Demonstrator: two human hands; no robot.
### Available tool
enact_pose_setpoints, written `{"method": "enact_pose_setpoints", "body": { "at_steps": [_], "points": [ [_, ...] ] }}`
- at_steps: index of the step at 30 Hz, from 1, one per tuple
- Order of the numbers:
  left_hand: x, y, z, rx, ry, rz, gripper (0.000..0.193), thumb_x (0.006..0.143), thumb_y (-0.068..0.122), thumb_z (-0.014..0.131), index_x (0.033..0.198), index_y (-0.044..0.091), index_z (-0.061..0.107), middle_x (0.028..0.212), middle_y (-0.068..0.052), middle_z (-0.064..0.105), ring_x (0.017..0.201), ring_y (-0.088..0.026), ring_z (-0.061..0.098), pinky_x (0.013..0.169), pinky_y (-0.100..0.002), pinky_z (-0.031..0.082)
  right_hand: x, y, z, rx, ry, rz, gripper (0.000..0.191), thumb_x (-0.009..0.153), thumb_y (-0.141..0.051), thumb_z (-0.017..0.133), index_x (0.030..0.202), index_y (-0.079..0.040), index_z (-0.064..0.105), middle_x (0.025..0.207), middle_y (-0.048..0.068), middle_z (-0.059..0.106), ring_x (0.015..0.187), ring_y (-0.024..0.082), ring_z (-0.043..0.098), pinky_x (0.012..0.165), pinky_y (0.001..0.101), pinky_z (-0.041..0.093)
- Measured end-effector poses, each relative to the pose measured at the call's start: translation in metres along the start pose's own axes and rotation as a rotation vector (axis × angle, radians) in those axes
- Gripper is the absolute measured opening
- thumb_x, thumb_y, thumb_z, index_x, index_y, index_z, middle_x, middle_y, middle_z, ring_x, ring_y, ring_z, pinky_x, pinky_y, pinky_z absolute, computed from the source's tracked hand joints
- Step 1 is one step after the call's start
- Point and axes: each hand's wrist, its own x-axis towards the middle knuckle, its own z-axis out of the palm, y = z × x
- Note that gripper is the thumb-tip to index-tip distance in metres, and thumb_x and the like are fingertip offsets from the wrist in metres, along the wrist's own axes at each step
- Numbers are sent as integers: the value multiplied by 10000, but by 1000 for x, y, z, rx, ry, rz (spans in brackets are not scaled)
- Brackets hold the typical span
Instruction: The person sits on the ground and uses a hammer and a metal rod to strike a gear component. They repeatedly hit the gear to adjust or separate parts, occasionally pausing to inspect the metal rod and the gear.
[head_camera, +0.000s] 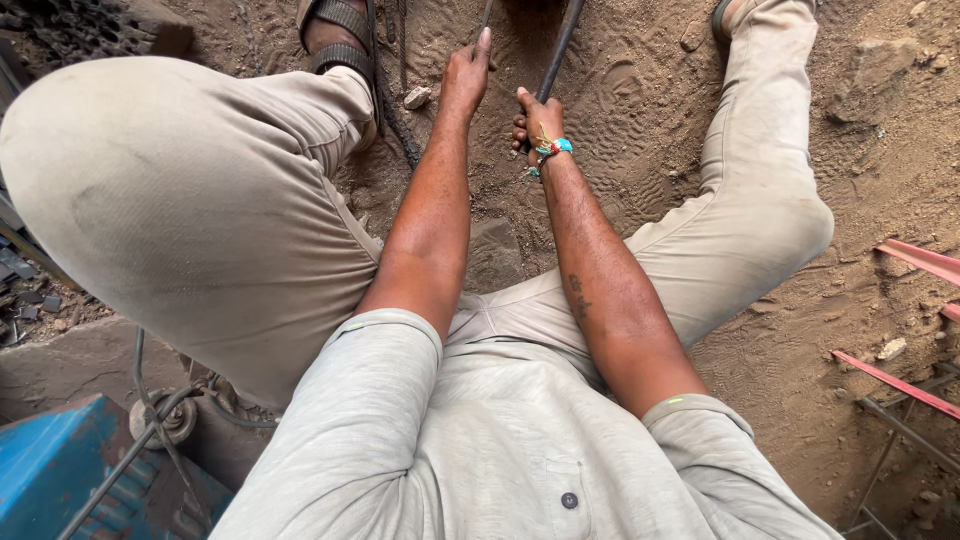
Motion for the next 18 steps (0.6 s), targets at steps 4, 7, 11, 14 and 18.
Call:
{"method": "enact_pose_setpoints", "body": {
  "at_steps": [4, 7, 11, 14, 18],
  "points": [
    [4, -4, 2, -63, -38, 35, 849, 892, 809, 256, 1036, 155, 779, 1283, -120, 702, 1238, -304, 611, 1072, -637, 422, 3, 3, 0, 17, -19, 2, 254, 1012, -247, 661, 911, -79, 499, 595, -34, 465, 407, 74, 428, 362, 285, 408],
    [7, -6, 2, -77, -31, 55, 864, 890, 820, 244, 1074, 179, 793, 1273, -121, 666, 1215, -304, 600, 1055, -650, 424, 5, 4, 0, 32, -26, -3, 272, 1009, -241, 662, 886, -99, 466, 594, -31, 466, 407, 79, 437, 360, 290, 418],
    [6, -6, 0, -109, -75, -1, 844, 911, 802, 223, 1144, 226, 794, 911, -118, 671, 937, -220, 724, 972, -561, 529, 5, 5, 0, 47, -52, -19, 300, 1003, -237, 671, 860, -116, 437, 592, -31, 465, 404, 78, 436, 360, 288, 432],
    [5, -6, 1, -129, -92, -48, 735, 947, 752, 247, 1148, 274, 768, 767, -37, 570, 686, -168, 541, 725, -440, 586, 5, 6, 1, 38, -53, -25, 296, 1002, -236, 679, 868, -113, 446, 599, -26, 481, 413, 80, 455, 365, 284, 442],
    [5, -5, 5, -201, 3, 148, 617, 965, 696, 317, 975, 208, 694, 766, 26, 617, 638, -80, 595, 589, -301, 561, 8, 7, 1, 27, -37, -48, 280, 998, -250, 680, 889, -107, 466, 612, -28, 497, 423, 82, 474, 372, 285, 464]
  ]
}}
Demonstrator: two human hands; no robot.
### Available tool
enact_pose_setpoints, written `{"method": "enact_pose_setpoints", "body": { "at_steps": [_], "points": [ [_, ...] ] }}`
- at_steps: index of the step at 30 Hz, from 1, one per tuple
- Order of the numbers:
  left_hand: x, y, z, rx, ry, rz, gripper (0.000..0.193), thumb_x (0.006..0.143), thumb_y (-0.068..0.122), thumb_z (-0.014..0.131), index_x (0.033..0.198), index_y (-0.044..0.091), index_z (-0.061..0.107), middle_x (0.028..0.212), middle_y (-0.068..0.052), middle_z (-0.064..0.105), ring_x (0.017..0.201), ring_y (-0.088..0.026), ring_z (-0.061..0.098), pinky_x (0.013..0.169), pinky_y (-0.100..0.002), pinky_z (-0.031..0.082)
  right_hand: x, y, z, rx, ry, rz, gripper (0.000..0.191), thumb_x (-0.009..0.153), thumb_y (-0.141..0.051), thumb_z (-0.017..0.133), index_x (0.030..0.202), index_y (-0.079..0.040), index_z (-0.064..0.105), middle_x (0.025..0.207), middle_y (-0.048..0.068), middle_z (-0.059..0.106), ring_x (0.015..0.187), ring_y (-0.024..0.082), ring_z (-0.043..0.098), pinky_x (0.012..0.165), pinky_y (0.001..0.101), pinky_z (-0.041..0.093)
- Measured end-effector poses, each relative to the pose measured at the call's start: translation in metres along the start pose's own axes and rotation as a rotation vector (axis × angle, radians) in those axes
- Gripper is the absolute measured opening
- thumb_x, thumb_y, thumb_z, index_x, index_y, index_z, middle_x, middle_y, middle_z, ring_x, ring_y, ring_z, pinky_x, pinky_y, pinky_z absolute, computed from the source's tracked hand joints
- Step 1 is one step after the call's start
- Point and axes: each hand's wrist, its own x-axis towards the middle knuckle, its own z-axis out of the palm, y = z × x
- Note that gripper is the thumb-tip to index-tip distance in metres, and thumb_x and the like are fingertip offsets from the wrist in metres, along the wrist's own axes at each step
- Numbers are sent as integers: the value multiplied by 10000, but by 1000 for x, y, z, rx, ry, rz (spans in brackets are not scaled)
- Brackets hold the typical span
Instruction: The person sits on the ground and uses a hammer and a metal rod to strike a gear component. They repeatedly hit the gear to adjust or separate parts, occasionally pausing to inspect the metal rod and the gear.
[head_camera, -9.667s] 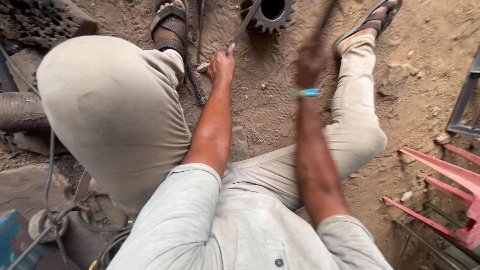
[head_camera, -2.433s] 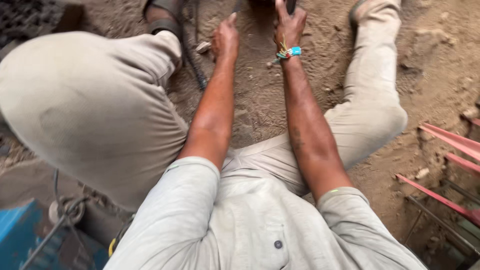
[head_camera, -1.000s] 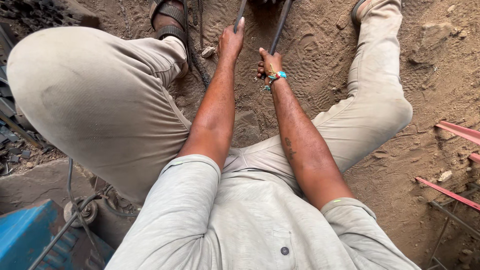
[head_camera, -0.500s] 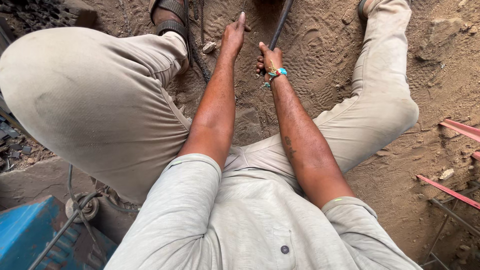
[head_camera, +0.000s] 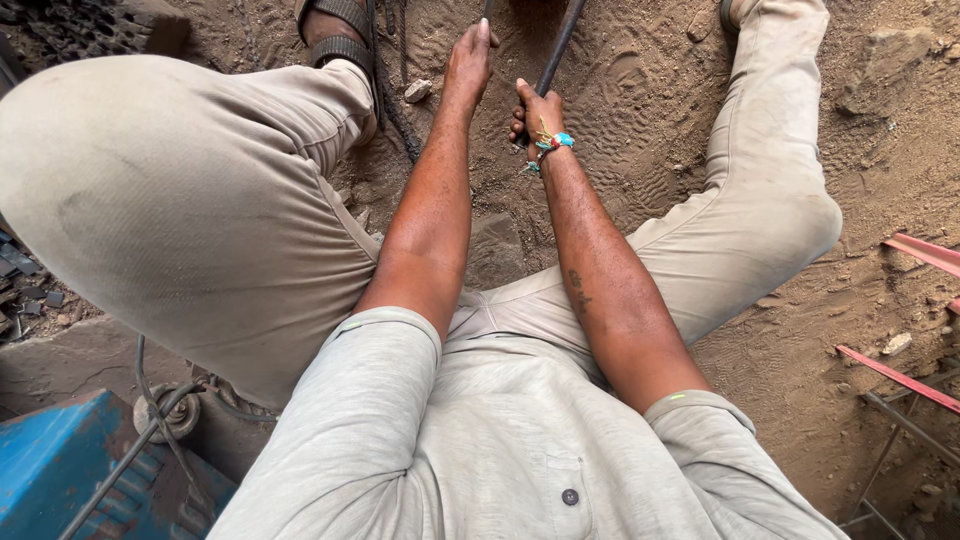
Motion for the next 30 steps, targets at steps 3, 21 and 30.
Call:
{"method": "enact_pose_setpoints", "body": {
  "at_steps": [3, 21, 30],
  "points": [
    [2, -3, 1, -49, -22, -25, 574, 998, 659, 373, 878, 180, 665, 714, 42, 578, 583, -72, 529, 527, -271, 486, 2, 0, 0, -13, 36, -70, 281, 994, -287, 674, 909, -103, 479, 617, -35, 499, 425, 73, 483, 360, 271, 463],
    [9, -16, -6, 33, 48, -116, 637, 998, 718, 405, 772, 150, 584, 640, 58, 491, 545, -90, 465, 506, -272, 408, 13, -5, 5, -247, 160, -414, 706, 920, -778, 450, 714, -110, 552, 507, -55, 446, 357, 43, 428, 264, 239, 357],
    [23, -20, -2, 63, 25, -108, 624, 945, 762, 347, 846, 228, 653, 627, 73, 526, 577, -86, 558, 610, -328, 532, 14, -53, 12, -170, 35, -784, 614, 971, -699, 491, 806, -120, 612, 542, -46, 507, 368, 61, 477, 270, 262, 410]
  ]
}}
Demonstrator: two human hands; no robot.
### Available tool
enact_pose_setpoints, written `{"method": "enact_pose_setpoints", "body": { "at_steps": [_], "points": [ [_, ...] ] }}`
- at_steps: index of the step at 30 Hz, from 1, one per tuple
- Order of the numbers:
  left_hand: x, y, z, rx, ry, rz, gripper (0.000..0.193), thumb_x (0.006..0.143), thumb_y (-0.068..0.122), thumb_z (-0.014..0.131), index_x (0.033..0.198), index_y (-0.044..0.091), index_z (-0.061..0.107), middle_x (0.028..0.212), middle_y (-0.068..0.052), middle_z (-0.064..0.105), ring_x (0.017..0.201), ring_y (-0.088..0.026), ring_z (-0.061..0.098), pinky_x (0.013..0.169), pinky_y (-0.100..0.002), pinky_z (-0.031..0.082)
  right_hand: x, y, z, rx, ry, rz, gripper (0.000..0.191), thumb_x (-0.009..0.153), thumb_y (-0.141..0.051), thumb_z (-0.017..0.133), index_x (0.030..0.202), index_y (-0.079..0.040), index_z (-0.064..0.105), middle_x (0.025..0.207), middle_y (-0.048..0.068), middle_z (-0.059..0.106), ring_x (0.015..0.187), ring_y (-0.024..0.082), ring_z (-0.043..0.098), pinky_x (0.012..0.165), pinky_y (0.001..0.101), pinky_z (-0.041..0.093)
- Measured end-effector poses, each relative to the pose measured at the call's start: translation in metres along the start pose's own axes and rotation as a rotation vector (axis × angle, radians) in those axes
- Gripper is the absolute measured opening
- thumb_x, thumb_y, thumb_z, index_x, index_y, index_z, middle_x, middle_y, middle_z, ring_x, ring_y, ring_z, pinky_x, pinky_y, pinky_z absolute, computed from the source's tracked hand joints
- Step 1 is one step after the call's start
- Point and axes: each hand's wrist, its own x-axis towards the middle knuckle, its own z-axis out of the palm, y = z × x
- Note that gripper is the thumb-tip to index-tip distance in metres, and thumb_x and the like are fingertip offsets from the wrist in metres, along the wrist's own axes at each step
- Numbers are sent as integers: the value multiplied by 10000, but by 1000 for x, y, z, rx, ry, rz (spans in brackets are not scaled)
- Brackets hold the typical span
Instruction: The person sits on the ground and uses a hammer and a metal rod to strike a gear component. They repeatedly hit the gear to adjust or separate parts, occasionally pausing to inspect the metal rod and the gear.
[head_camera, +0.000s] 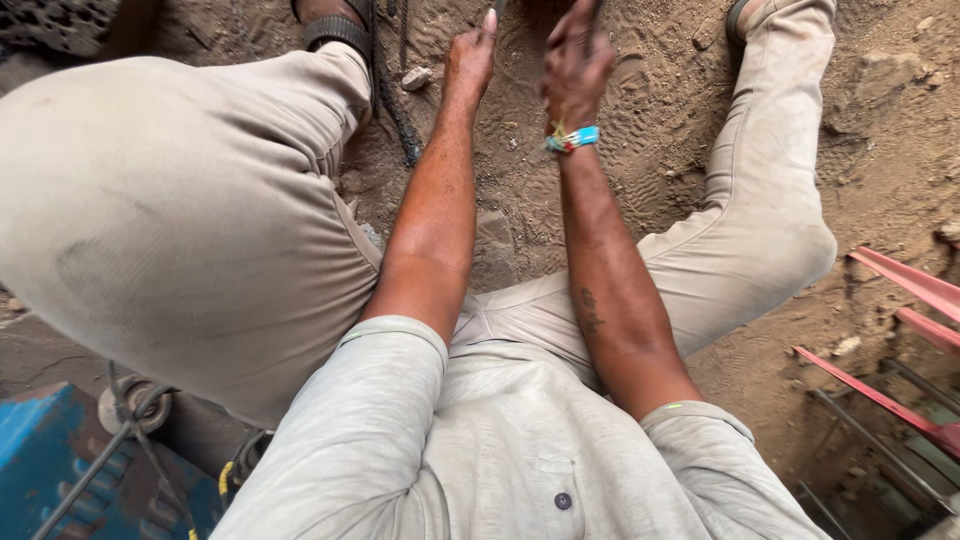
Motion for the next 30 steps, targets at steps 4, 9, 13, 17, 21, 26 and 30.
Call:
{"method": "enact_pose_setpoints", "body": {
  "at_steps": [4, 9, 13, 17, 21, 26, 30],
  "points": [
    [1, -5, 4, 89, 40, -51, 849, 1009, 806, 291, 957, 62, 699, 674, 61, 465, 614, -133, 518, 718, -378, 575, 41, -28, -23, 158, 82, -517, 541, 1067, -563, 543, 808, -104, 664, 517, 11, 497, 365, 107, 487, 306, 267, 373],
    [-2, -7, 5, 37, 60, -30, 864, 883, 841, 258, 1137, 173, 745, 601, 70, 501, 572, -110, 573, 707, -411, 597, 58, 8, -17, 297, 70, -558, 466, 1073, -512, 547, 831, -123, 632, 525, -11, 438, 387, 76, 386, 329, 274, 289],
    [0, -6, 5, 61, 125, -3, 870, 877, 850, 271, 1189, 171, 717, 736, 111, 560, 671, -107, 616, 709, -458, 557, 39, 42, 4, -198, 25, -182, 576, 1088, -604, 516, 853, -96, 648, 617, -3, 567, 476, 76, 516, 410, 261, 397],
    [2, -6, 8, 127, 49, -97, 894, 989, 824, 278, 1015, 77, 767, 772, -9, 539, 714, -211, 550, 807, -523, 642, 24, 35, -8, -398, -40, 121, 617, 1053, -648, 505, 730, -130, 587, 562, -57, 539, 410, 30, 519, 343, 206, 455],
    [1, -7, 10, 87, 122, 31, 833, 938, 830, 287, 860, 124, 722, 743, -1, 597, 707, -193, 608, 699, -460, 495, 22, -7, -18, 65, 13, -41, 559, 1027, -628, 523, 789, -125, 565, 597, -41, 441, 429, 77, 394, 338, 276, 295],
    [0, -7, 8, 111, 85, -59, 774, 983, 811, 304, 834, 119, 619, 720, 5, 492, 659, -182, 501, 617, -379, 430, 42, 0, -2, 100, 177, -438, 644, 1030, -648, 487, 738, -84, 594, 530, -38, 464, 418, 55, 414, 366, 246, 317],
    [-2, -2, 2, 85, 90, 1, 765, 921, 821, 314, 736, 158, 648, 631, 29, 527, 599, -143, 519, 572, -364, 407, 35, 37, -4, -720, -13, -48, 720, 1048, -731, 467, 715, -93, 441, 645, -29, 368, 573, 95, 382, 517, 300, 268]
  ]
}}
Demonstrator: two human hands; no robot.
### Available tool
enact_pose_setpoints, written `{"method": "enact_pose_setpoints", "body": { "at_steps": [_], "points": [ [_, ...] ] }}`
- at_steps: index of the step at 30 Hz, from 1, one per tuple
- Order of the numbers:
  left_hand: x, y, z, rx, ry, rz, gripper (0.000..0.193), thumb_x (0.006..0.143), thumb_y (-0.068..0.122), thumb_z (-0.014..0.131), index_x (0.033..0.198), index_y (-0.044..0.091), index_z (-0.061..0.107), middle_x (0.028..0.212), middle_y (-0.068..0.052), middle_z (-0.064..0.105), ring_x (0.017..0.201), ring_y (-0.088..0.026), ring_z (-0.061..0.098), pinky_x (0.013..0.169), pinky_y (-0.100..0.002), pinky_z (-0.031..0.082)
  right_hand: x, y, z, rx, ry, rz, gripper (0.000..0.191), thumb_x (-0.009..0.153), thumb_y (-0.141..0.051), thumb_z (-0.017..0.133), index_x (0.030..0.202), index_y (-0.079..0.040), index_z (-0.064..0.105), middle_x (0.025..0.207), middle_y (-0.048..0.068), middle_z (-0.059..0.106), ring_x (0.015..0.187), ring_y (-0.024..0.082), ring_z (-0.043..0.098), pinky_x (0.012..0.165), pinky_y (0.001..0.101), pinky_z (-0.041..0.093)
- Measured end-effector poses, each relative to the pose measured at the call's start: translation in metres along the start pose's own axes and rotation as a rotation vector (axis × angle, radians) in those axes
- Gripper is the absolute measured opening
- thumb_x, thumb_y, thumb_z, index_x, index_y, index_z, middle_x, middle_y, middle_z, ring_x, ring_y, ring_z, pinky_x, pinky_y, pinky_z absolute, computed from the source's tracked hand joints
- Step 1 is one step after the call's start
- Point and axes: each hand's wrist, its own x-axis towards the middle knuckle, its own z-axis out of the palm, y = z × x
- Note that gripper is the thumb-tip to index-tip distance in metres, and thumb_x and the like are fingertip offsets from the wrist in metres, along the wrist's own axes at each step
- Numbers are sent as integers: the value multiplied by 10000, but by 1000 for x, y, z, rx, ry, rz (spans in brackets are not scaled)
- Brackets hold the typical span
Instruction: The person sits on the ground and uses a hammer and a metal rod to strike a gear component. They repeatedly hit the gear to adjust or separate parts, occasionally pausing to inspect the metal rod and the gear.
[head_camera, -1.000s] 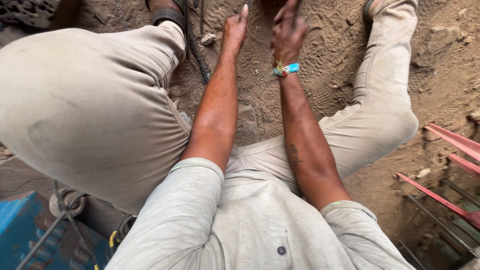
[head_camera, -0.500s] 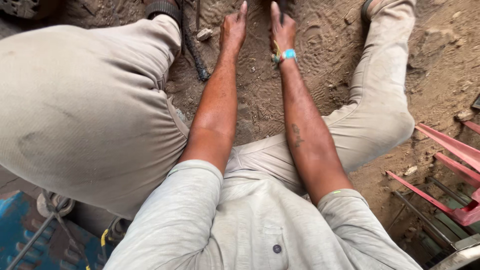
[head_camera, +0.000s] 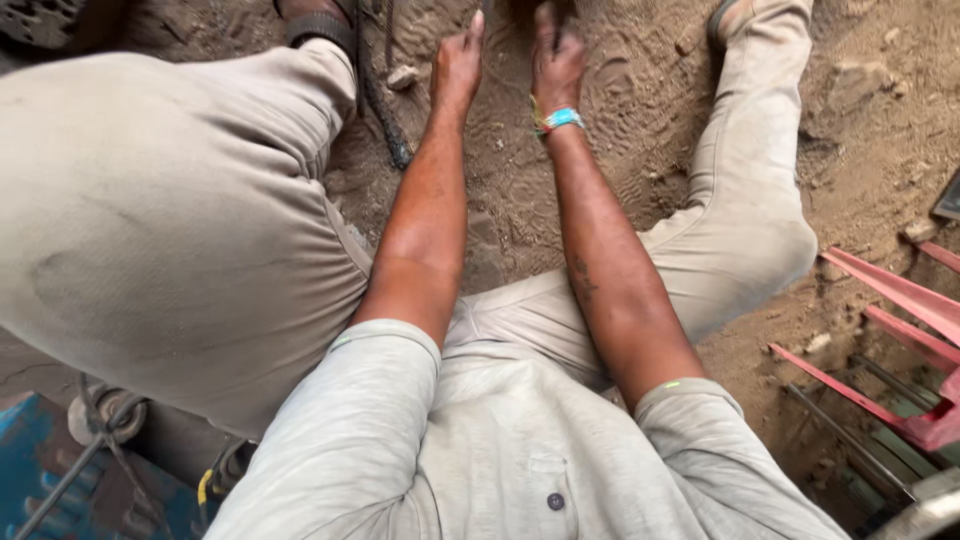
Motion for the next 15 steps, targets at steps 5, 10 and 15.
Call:
{"method": "enact_pose_setpoints", "body": {
  "at_steps": [5, 10, 15],
  "points": [
    [-5, 1, -7, -55, -50, -91, 695, 1013, 774, 321, 727, 157, 465, 652, 41, 377, 591, -175, 376, 569, -355, 369, -14, 9, -2, 241, -59, 106, 741, 929, -847, 411, 647, -176, 552, 551, -71, 492, 461, 60, 506, 435, 253, 439],
    [-3, 1, -6, -51, 11, 59, 684, 948, 803, 317, 649, 210, 483, 571, 81, 438, 516, -100, 436, 518, -297, 399, -21, -5, -10, 392, 34, 145, 704, 922, -808, 436, 681, -159, 568, 537, -56, 505, 407, 47, 514, 345, 236, 468],
    [0, -3, -6, -45, -25, -38, 678, 978, 779, 340, 696, 180, 486, 602, 89, 398, 514, -102, 363, 492, -284, 321, 0, -11, -44, 681, 126, -295, 670, 1030, -693, 425, 777, -108, 629, 529, -7, 505, 391, 66, 481, 331, 243, 385]
  ]
}}
